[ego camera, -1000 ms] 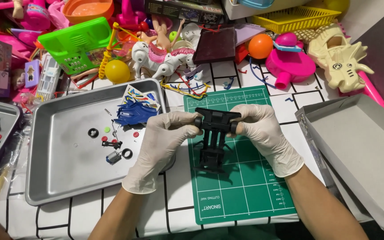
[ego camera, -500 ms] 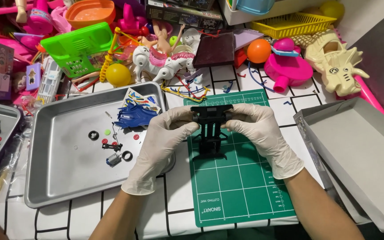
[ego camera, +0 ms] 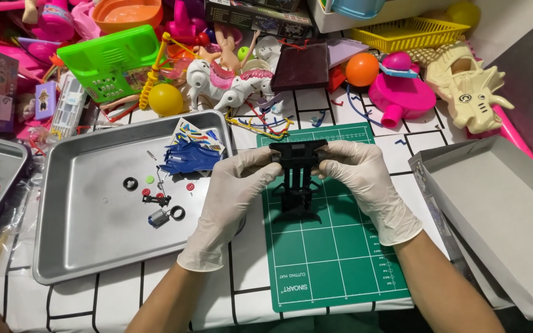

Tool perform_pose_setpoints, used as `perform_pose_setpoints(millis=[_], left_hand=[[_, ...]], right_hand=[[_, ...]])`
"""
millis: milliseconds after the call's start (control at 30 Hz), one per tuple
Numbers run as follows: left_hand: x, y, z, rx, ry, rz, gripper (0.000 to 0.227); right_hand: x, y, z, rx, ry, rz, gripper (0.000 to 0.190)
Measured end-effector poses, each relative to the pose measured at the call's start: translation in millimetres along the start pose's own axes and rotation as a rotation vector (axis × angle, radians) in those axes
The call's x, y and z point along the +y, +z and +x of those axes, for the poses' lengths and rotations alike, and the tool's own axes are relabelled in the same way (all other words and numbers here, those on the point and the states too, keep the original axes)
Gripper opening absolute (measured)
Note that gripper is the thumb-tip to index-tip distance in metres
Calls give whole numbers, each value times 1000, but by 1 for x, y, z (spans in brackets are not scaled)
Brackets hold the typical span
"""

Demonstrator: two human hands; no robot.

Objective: The person unboxes a toy car kit and begins assembling the chassis on a green cutting mat. They remove the parts from the packaging, place them on a metal tray, and then proceed to attach wheels and other components to the black frame using their gloved hands.

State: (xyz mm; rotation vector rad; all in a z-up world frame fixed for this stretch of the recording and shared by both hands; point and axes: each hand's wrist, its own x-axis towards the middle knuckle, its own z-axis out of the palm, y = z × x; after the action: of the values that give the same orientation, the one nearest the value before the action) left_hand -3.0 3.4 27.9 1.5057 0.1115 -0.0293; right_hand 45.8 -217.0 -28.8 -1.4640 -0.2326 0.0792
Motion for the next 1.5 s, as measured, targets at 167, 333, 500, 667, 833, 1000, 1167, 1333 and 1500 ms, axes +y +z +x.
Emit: perform_pose_setpoints(millis=[167, 333, 500, 667, 833, 1000, 1167, 1333, 1500], left_hand=[[-9, -3, 3, 39, -17, -26, 34], [-15, -7, 7, 64, -14, 22, 33], [-17, -5, 7, 64, -1, -10, 32], [-12, -4, 8, 79, 14, -56, 33], [-21, -7, 9, 60, -22, -13, 32], [-9, -2, 3, 69, -6, -33, 27], [-17, -6, 7, 50, 23, -71, 31], [-15, -6, 7, 5, 3, -42, 39], [-7, -3, 2, -3, -12, -1, 37]], right_hand=[[-5, 4, -1, -6, 24, 46, 31], [3, 2, -1, -14, 19, 38, 29], [2, 1, -1, -11, 15, 54, 26], [-17, 7, -5, -71, 69, 98, 26], [-6, 6, -2, -73, 47, 88, 24], [-2, -1, 2, -102, 63, 124, 26], [-11, 2, -1, -111, 67, 128, 29], [-2, -3, 3, -93, 81, 93, 33], [-4, -4, 2, -74, 99, 103, 33]])
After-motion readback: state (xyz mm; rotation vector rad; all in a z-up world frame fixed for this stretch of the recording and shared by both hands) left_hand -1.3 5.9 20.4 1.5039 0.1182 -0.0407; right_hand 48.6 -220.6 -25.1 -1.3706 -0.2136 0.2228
